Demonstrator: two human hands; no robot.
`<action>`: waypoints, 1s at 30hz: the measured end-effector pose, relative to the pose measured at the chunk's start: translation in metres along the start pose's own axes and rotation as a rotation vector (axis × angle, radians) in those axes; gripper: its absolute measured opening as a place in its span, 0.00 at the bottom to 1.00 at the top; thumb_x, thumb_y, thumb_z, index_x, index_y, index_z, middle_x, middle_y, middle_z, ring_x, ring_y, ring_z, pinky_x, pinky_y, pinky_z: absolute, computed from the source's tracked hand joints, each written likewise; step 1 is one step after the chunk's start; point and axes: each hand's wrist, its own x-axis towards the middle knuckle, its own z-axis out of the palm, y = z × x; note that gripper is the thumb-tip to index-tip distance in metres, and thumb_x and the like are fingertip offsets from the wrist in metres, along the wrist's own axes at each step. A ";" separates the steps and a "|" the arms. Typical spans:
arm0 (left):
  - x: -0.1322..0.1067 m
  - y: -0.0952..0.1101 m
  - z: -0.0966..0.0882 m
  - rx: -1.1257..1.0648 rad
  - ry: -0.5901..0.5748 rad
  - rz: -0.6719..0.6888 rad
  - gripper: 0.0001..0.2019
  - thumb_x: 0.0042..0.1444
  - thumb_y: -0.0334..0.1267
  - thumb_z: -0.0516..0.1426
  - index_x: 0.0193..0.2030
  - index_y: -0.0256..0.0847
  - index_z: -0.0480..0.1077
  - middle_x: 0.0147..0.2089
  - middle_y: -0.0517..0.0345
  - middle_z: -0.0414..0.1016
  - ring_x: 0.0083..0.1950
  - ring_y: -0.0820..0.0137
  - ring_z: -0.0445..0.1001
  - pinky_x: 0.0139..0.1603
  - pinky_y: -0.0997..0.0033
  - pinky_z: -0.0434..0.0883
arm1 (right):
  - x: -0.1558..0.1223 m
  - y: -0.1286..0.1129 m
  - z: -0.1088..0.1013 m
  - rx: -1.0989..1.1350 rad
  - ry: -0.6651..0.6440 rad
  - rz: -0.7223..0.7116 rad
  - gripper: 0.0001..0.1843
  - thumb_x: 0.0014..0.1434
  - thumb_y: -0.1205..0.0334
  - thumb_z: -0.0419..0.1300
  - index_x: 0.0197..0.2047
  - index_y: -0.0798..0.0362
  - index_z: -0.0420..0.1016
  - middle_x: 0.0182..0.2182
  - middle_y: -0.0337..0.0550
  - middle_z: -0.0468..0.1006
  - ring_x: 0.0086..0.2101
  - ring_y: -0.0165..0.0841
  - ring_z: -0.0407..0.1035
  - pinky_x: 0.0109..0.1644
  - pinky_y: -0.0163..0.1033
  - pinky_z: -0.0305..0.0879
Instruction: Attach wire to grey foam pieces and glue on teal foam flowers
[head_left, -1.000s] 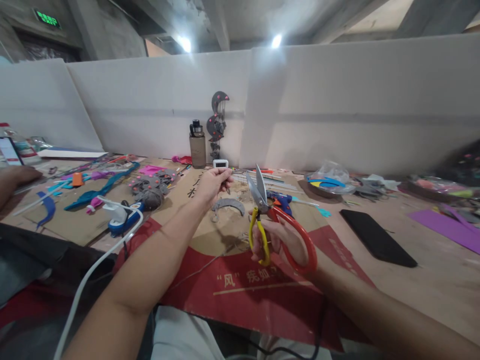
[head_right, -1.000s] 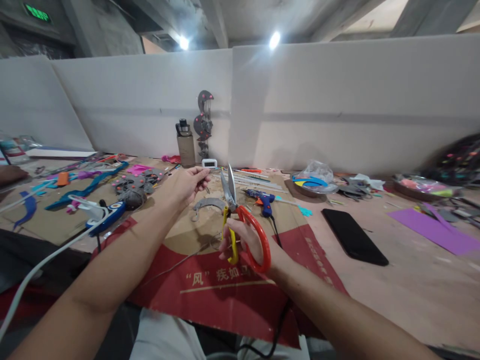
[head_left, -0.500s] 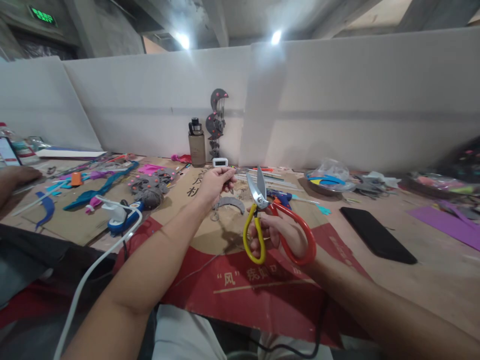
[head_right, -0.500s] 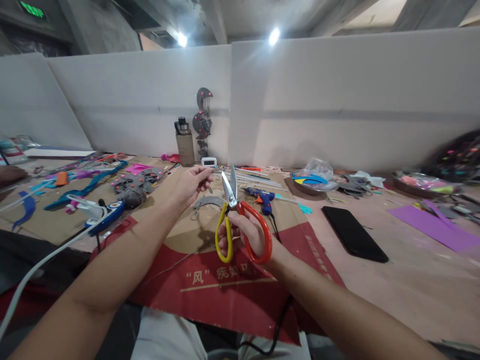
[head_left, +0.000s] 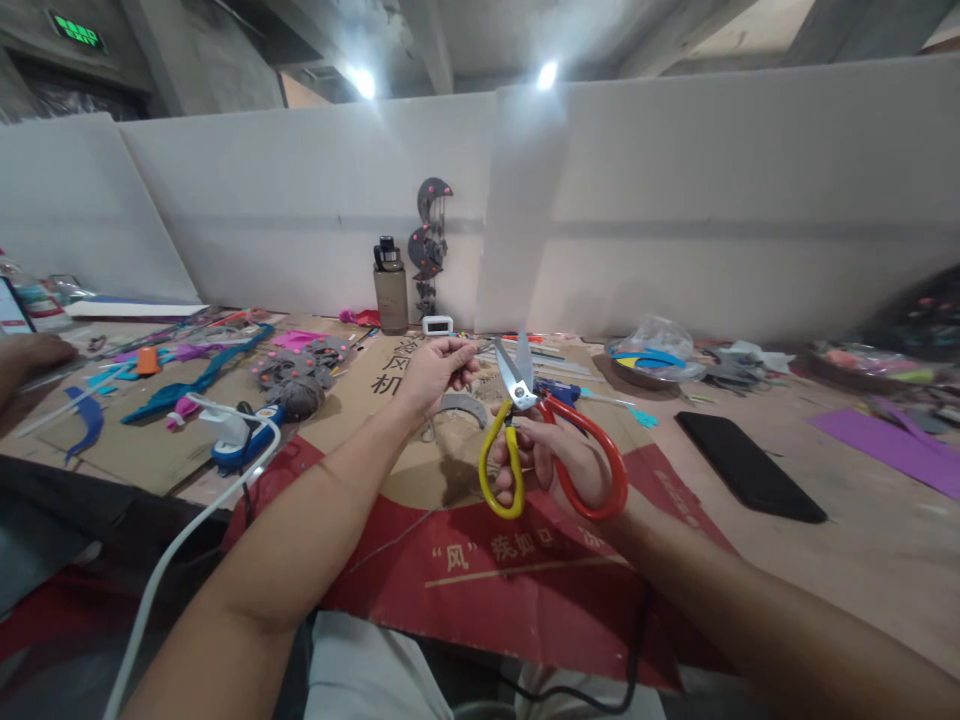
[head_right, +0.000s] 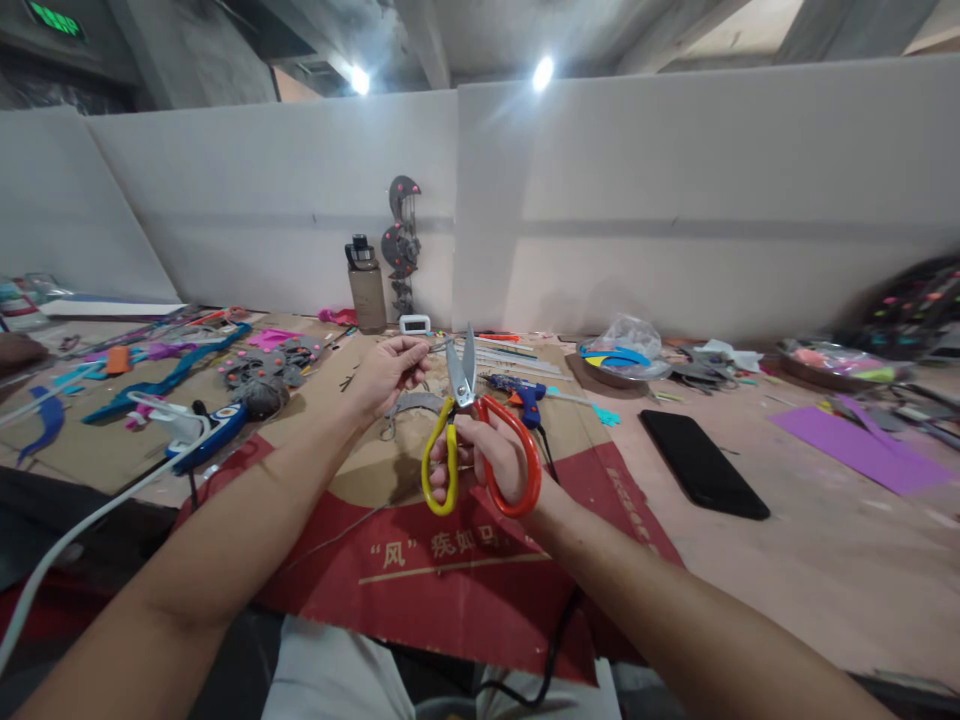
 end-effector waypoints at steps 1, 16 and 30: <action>0.000 -0.001 0.000 0.002 -0.005 0.000 0.11 0.51 0.40 0.65 0.34 0.35 0.71 0.24 0.62 0.72 0.19 0.81 0.67 0.17 0.82 0.57 | 0.000 0.000 0.000 -0.006 -0.007 -0.001 0.14 0.59 0.50 0.56 0.32 0.52 0.69 0.26 0.43 0.75 0.25 0.33 0.70 0.29 0.41 0.69; 0.000 -0.005 0.000 0.029 -0.067 0.023 0.12 0.51 0.41 0.65 0.35 0.35 0.71 0.24 0.62 0.73 0.19 0.82 0.67 0.17 0.83 0.59 | -0.006 -0.006 0.015 0.013 0.068 -0.111 0.16 0.60 0.53 0.56 0.25 0.53 0.65 0.16 0.35 0.65 0.15 0.26 0.59 0.19 0.32 0.57; 0.006 0.007 -0.007 -0.038 0.113 -0.090 0.08 0.55 0.35 0.62 0.30 0.35 0.67 0.22 0.63 0.70 0.18 0.83 0.65 0.16 0.84 0.56 | -0.012 -0.009 0.001 -0.212 0.141 -0.047 0.15 0.57 0.49 0.56 0.26 0.49 0.63 0.13 0.31 0.60 0.11 0.25 0.51 0.13 0.32 0.49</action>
